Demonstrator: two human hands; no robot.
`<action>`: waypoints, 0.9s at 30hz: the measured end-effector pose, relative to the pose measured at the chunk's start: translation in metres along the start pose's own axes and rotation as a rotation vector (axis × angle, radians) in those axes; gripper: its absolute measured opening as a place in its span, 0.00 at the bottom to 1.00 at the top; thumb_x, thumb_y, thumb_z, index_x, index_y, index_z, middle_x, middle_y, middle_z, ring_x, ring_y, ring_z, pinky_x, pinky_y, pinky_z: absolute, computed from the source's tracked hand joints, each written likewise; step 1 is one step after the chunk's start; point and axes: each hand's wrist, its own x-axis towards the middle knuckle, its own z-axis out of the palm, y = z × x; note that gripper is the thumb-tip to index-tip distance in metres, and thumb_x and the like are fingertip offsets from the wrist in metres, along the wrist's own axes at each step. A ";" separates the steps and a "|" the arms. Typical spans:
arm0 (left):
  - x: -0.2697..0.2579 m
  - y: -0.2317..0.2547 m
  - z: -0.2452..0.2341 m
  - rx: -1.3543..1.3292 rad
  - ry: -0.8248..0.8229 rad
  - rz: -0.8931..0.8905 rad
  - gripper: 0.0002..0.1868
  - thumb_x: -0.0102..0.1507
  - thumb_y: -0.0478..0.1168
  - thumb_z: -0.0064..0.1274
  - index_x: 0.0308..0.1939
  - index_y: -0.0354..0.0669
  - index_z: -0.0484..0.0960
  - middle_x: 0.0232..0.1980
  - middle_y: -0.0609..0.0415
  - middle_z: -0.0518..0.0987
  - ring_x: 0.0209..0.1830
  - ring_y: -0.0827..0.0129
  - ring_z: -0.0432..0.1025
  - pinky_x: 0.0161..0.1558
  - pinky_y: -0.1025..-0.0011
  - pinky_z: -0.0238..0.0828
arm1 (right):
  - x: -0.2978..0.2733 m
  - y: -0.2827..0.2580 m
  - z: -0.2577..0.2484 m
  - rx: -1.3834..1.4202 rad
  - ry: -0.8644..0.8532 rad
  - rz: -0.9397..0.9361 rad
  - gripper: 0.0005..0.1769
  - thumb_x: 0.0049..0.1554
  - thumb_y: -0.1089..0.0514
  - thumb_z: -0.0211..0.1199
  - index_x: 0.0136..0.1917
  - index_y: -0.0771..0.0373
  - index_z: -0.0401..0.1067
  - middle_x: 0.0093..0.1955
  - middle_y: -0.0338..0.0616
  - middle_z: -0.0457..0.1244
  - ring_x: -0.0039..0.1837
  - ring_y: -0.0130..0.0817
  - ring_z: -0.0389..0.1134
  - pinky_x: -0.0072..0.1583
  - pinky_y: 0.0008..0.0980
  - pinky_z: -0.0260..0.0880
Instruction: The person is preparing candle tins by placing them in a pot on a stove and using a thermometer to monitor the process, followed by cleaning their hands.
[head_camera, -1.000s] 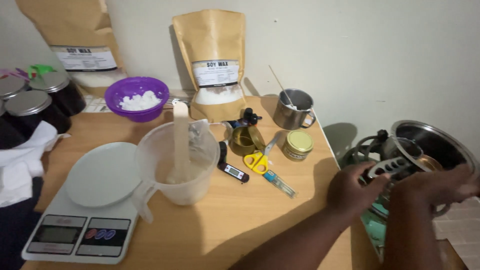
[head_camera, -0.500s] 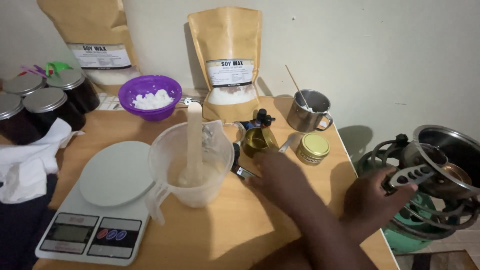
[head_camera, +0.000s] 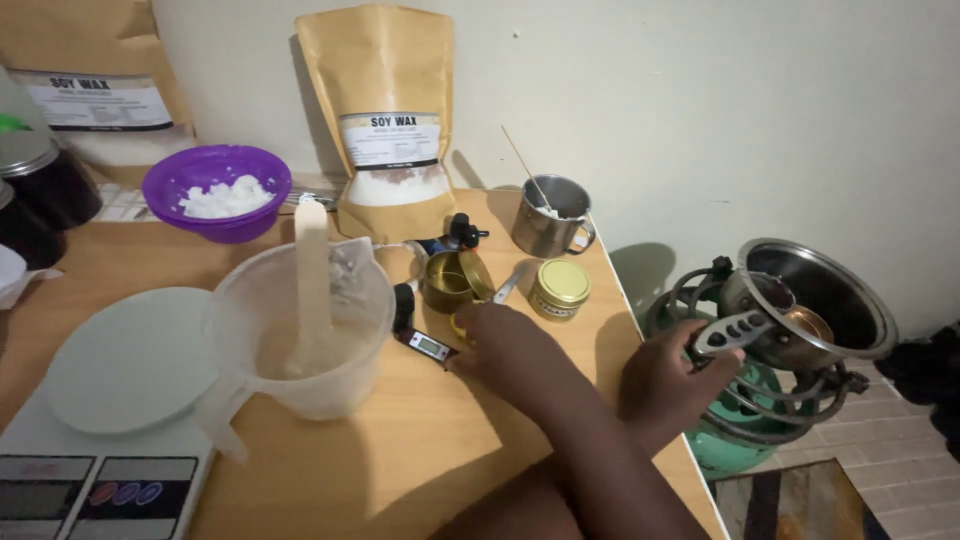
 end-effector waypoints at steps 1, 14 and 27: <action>-0.002 0.004 -0.001 -0.006 -0.011 -0.032 0.32 0.55 0.60 0.46 0.57 0.46 0.72 0.50 0.53 0.76 0.52 0.60 0.71 0.55 0.61 0.68 | -0.003 -0.006 -0.001 0.070 -0.021 0.001 0.20 0.51 0.57 0.61 0.57 0.60 0.69 0.50 0.54 0.66 0.57 0.53 0.67 0.55 0.49 0.69; -0.005 0.008 -0.004 0.011 -0.021 -0.047 0.37 0.56 0.61 0.43 0.62 0.40 0.67 0.55 0.46 0.73 0.54 0.60 0.70 0.55 0.64 0.66 | 0.011 0.000 0.016 0.034 -0.053 -0.086 0.16 0.52 0.55 0.60 0.51 0.67 0.71 0.44 0.59 0.66 0.53 0.55 0.69 0.52 0.47 0.71; -0.011 0.013 -0.006 0.008 -0.046 -0.031 0.37 0.57 0.60 0.42 0.62 0.40 0.67 0.55 0.45 0.72 0.55 0.55 0.69 0.54 0.60 0.68 | 0.012 0.011 0.012 0.291 0.068 -0.144 0.19 0.53 0.51 0.50 0.34 0.68 0.72 0.28 0.56 0.64 0.35 0.49 0.69 0.40 0.41 0.68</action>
